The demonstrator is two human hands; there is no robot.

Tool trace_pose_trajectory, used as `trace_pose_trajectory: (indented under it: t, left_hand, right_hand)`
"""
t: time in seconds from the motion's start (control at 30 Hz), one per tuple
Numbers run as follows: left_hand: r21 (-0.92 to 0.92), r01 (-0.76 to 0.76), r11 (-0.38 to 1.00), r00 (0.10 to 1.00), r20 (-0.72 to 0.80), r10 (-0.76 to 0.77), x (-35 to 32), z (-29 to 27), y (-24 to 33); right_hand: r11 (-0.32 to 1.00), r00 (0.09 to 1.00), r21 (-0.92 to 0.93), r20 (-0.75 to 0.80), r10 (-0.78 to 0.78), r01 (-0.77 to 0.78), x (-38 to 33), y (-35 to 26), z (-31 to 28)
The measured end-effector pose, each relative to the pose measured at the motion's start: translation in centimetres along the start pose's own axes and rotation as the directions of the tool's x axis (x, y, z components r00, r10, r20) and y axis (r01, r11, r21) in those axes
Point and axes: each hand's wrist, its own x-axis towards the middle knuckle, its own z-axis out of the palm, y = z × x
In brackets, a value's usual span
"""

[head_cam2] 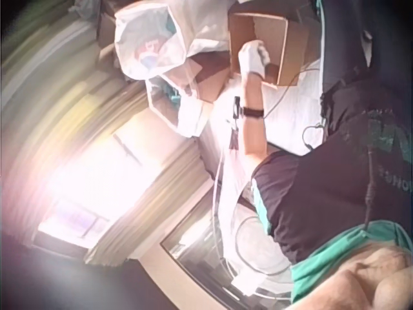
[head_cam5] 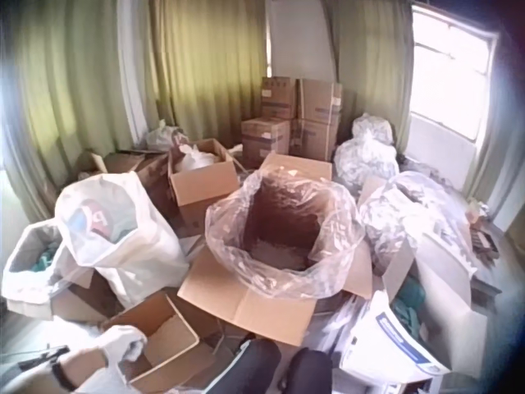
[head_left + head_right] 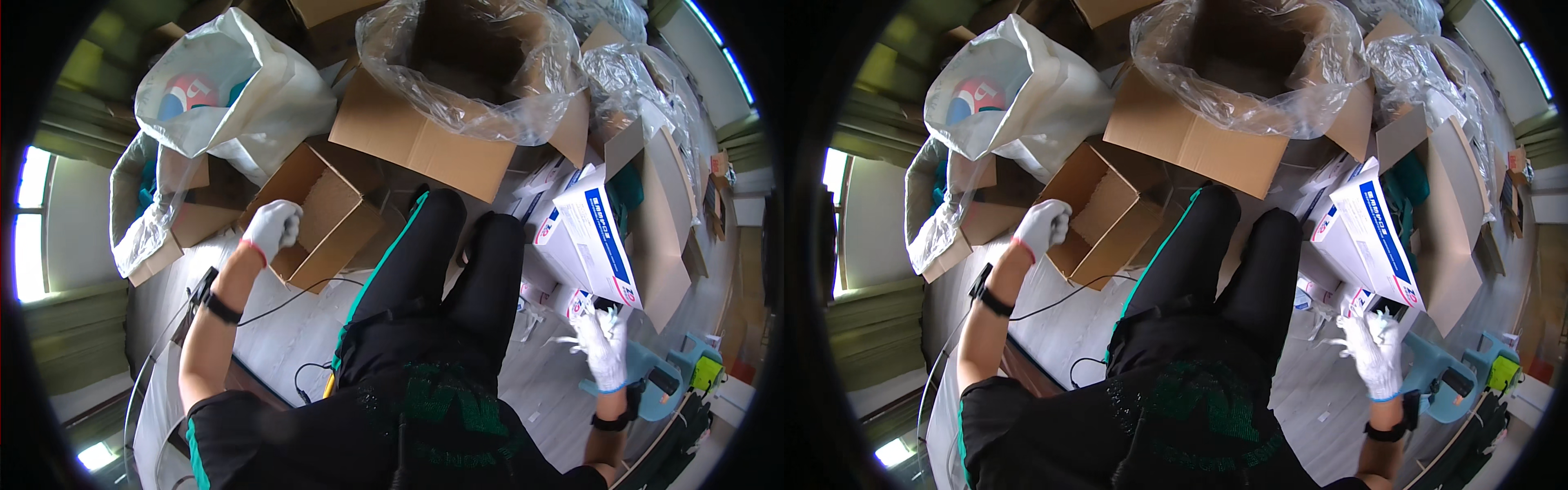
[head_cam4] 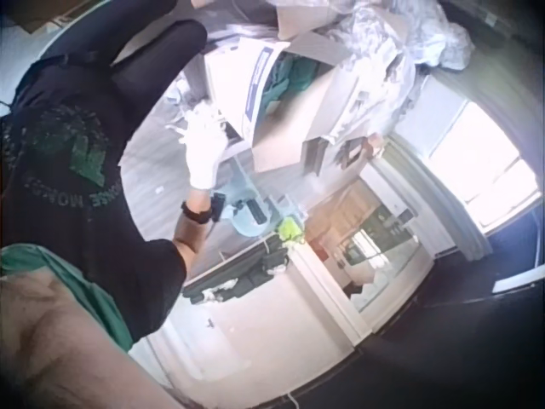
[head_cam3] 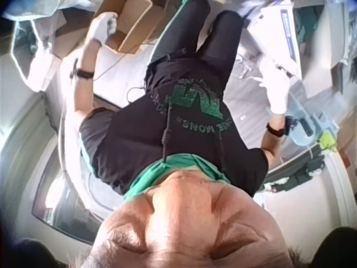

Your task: Unpack facial masks from their individual paper and plastic packaging.

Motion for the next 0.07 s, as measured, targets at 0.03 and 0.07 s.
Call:
trace_pose_trajectory:
  t: [0.03, 0.07]
  left_hand:
    - [-0.229, 0.083, 0.97, 0.974, -0.186, -0.127, 2.3, 0.0, -0.9]
    - [-0.241, 0.066, 0.968, 0.979, -0.171, -0.11, 2.9, -1.2, -2.3]
  right_hand:
    - [0.977, 0.993, 0.182, -0.034, 0.117, -0.109, 0.4, 1.7, 1.0]
    - [0.93, 0.979, 0.31, 0.003, 0.205, -0.196, 1.5, 3.4, 2.1]
